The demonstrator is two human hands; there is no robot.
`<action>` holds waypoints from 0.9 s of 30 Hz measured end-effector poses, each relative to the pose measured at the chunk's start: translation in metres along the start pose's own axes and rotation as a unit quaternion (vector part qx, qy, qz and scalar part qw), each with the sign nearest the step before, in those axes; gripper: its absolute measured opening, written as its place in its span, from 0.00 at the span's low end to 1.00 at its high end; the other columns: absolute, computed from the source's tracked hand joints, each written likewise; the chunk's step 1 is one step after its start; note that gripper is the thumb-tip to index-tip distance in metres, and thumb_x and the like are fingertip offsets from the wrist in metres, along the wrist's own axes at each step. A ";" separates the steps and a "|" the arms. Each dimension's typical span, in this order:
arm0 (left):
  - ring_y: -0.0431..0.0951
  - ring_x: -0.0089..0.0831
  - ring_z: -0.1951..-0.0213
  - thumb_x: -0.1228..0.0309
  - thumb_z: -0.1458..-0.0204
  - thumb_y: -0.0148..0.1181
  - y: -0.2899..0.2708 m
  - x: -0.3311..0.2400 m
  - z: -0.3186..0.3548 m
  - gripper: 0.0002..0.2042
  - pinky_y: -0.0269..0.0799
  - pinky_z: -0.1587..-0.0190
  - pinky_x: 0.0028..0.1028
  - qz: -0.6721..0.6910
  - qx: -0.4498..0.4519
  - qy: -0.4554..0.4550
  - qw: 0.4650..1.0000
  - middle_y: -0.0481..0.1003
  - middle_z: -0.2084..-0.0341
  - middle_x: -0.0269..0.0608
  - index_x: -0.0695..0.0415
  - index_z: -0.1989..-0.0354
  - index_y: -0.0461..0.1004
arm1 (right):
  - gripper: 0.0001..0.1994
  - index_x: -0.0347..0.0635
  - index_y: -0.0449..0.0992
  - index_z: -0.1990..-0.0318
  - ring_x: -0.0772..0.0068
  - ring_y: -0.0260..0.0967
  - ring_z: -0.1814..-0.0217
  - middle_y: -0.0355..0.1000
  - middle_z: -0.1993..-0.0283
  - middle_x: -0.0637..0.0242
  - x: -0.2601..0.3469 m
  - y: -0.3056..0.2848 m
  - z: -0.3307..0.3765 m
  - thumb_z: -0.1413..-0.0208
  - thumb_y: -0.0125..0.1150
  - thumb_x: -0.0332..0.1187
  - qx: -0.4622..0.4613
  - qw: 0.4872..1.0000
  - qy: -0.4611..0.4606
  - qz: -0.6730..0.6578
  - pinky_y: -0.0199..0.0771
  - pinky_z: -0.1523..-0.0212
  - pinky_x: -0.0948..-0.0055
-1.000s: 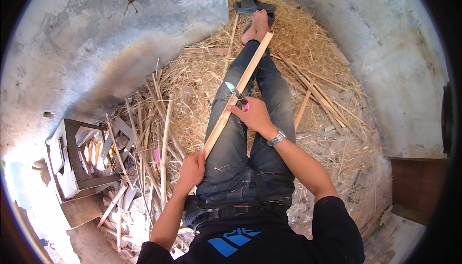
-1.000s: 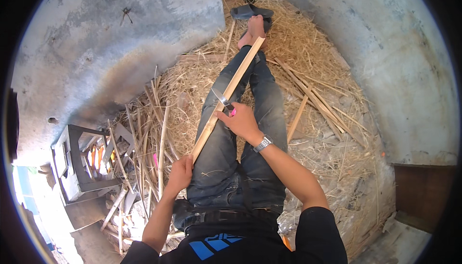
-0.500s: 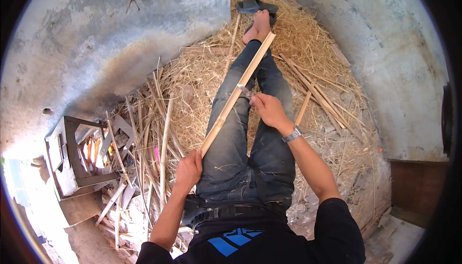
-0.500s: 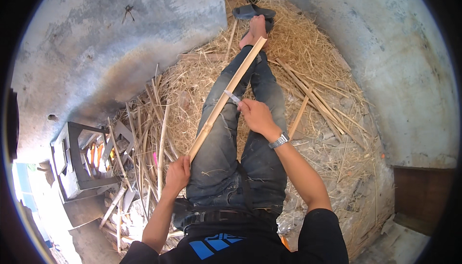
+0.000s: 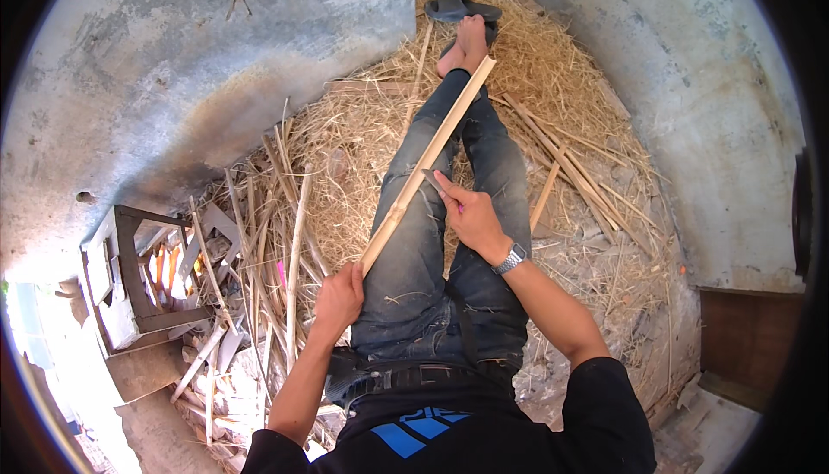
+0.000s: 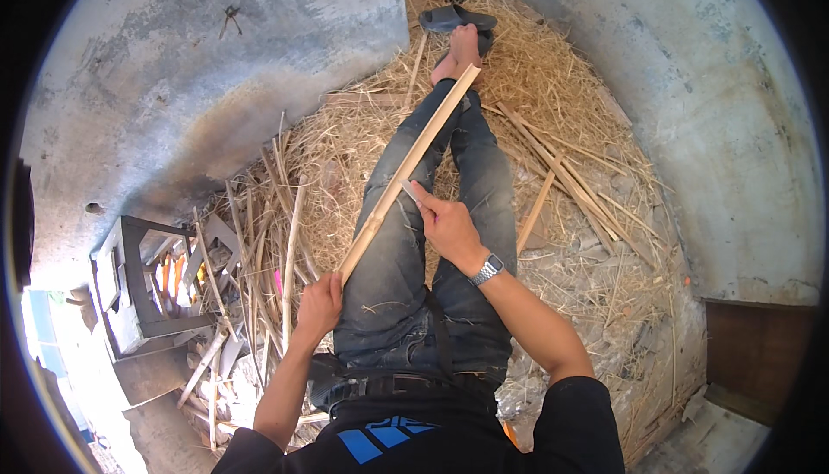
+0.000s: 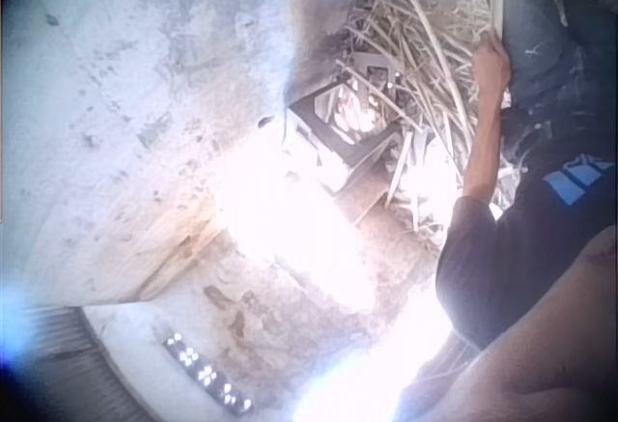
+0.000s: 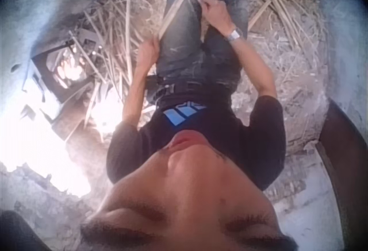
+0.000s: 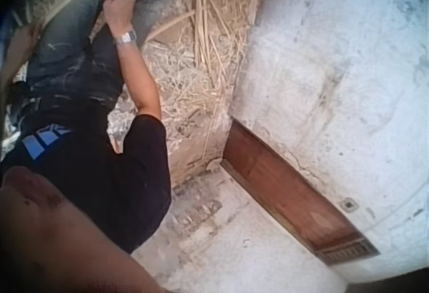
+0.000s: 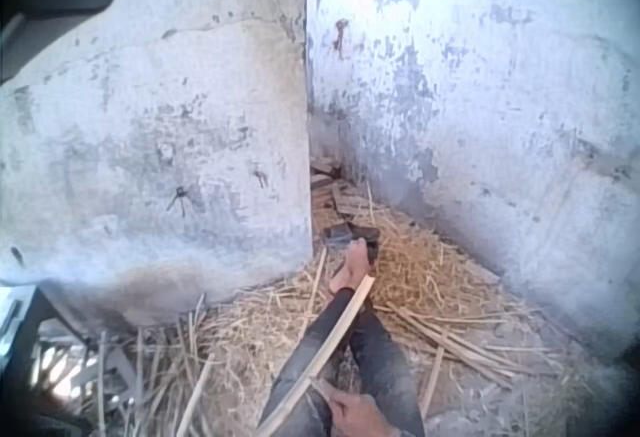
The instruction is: The person whittles a strip of bamboo using a knife. The person repeatedly scrapes the knife along the surface and edges of the bamboo strip while holding it against their lap.
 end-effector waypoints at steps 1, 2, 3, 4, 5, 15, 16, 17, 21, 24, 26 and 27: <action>0.77 0.73 0.68 0.57 0.28 0.47 0.001 0.000 0.000 0.18 0.72 0.64 0.62 0.007 0.000 0.000 1.000 0.77 0.77 0.67 0.58 0.64 0.73 | 0.19 0.48 0.79 0.38 0.41 0.75 0.70 0.75 0.68 0.43 0.001 -0.001 0.001 0.35 0.59 0.28 -0.007 1.000 -0.014 -0.002 0.74 0.68 0.56; 0.77 0.73 0.68 0.57 0.28 0.47 0.003 0.001 0.000 0.18 0.72 0.64 0.62 0.013 0.000 0.001 1.000 0.77 0.77 0.67 0.58 0.64 0.73 | 0.19 0.48 0.79 0.38 0.41 0.75 0.70 0.74 0.68 0.43 0.001 -0.001 0.001 0.35 0.59 0.28 0.000 1.000 -0.017 0.001 0.73 0.68 0.56; 0.78 0.73 0.68 0.57 0.28 0.47 0.005 0.002 0.001 0.18 0.72 0.64 0.62 0.019 0.000 0.001 1.000 0.77 0.77 0.67 0.58 0.64 0.73 | 0.19 0.47 0.79 0.38 0.41 0.75 0.70 0.74 0.68 0.43 0.002 -0.003 0.001 0.35 0.59 0.28 0.008 1.000 -0.019 0.003 0.73 0.68 0.56; 0.78 0.73 0.68 0.57 0.28 0.47 0.007 0.004 0.001 0.18 0.72 0.64 0.62 0.016 -0.002 0.001 1.000 0.76 0.77 0.67 0.59 0.64 0.73 | 0.19 0.47 0.79 0.38 0.41 0.75 0.70 0.74 0.68 0.43 0.004 -0.004 0.001 0.35 0.59 0.28 0.015 1.000 -0.021 0.006 0.73 0.68 0.56; 0.77 0.73 0.68 0.57 0.28 0.47 0.010 0.007 0.001 0.18 0.72 0.64 0.62 0.012 -0.004 0.000 1.000 0.76 0.77 0.68 0.59 0.64 0.73 | 0.19 0.48 0.78 0.37 0.44 0.71 0.74 0.72 0.70 0.42 0.004 -0.004 0.002 0.35 0.59 0.27 0.022 0.999 -0.030 -0.001 0.72 0.70 0.59; 0.77 0.74 0.68 0.57 0.28 0.45 0.011 -0.001 -0.001 0.19 0.73 0.64 0.62 -0.007 -0.014 0.006 1.000 0.76 0.76 0.69 0.59 0.63 0.73 | 0.19 0.48 0.79 0.37 0.66 0.66 0.82 0.73 0.72 0.44 0.014 0.006 0.019 0.35 0.61 0.28 0.091 0.995 -0.020 -0.047 0.70 0.73 0.69; 0.77 0.74 0.68 0.57 0.28 0.45 0.010 -0.001 -0.001 0.19 0.73 0.64 0.62 -0.006 -0.013 0.004 1.000 0.76 0.76 0.69 0.59 0.63 0.72 | 0.18 0.48 0.79 0.38 0.69 0.67 0.82 0.74 0.71 0.44 0.018 0.009 0.023 0.35 0.61 0.28 0.106 0.993 -0.010 -0.048 0.70 0.73 0.69; 0.77 0.73 0.68 0.57 0.28 0.45 0.009 0.001 0.002 0.19 0.73 0.64 0.62 -0.005 -0.012 0.002 1.000 0.76 0.76 0.69 0.59 0.63 0.72 | 0.19 0.49 0.79 0.37 0.62 0.70 0.79 0.75 0.69 0.44 0.019 0.010 0.025 0.35 0.60 0.28 0.105 0.993 -0.004 -0.051 0.72 0.72 0.68; 0.77 0.73 0.68 0.57 0.28 0.45 0.007 -0.002 -0.001 0.19 0.72 0.65 0.62 0.009 -0.010 0.011 1.000 0.76 0.76 0.69 0.59 0.63 0.72 | 0.19 0.52 0.79 0.37 0.50 0.74 0.75 0.78 0.64 0.44 0.013 0.006 0.020 0.34 0.61 0.30 0.049 0.994 -0.016 -0.101 0.74 0.69 0.65; 0.77 0.73 0.68 0.56 0.28 0.46 0.005 -0.002 -0.002 0.19 0.72 0.65 0.62 0.002 -0.006 0.006 1.000 0.76 0.76 0.69 0.59 0.63 0.72 | 0.19 0.52 0.79 0.37 0.51 0.74 0.76 0.78 0.63 0.43 0.002 -0.009 0.001 0.34 0.62 0.31 0.001 0.997 0.025 -0.070 0.74 0.68 0.66; 0.77 0.73 0.68 0.56 0.28 0.46 0.004 -0.003 0.000 0.19 0.72 0.65 0.62 -0.001 -0.011 0.003 1.000 0.76 0.76 0.69 0.59 0.64 0.72 | 0.18 0.52 0.79 0.38 0.50 0.73 0.75 0.77 0.63 0.42 -0.002 -0.019 -0.015 0.34 0.63 0.31 -0.032 0.998 0.031 -0.035 0.74 0.68 0.65; 0.77 0.73 0.68 0.56 0.28 0.46 0.004 -0.004 0.000 0.19 0.72 0.65 0.62 -0.002 -0.012 0.003 1.000 0.76 0.76 0.69 0.59 0.64 0.72 | 0.18 0.52 0.79 0.38 0.49 0.73 0.75 0.77 0.63 0.42 -0.006 -0.019 -0.019 0.34 0.62 0.30 -0.022 0.999 0.033 -0.032 0.74 0.68 0.65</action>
Point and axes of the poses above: each hand's wrist, its own z-axis away from the middle knuckle, its own y-axis out of the palm, x = y × z, the point moved 5 cm from there along -z, towards the middle knuckle
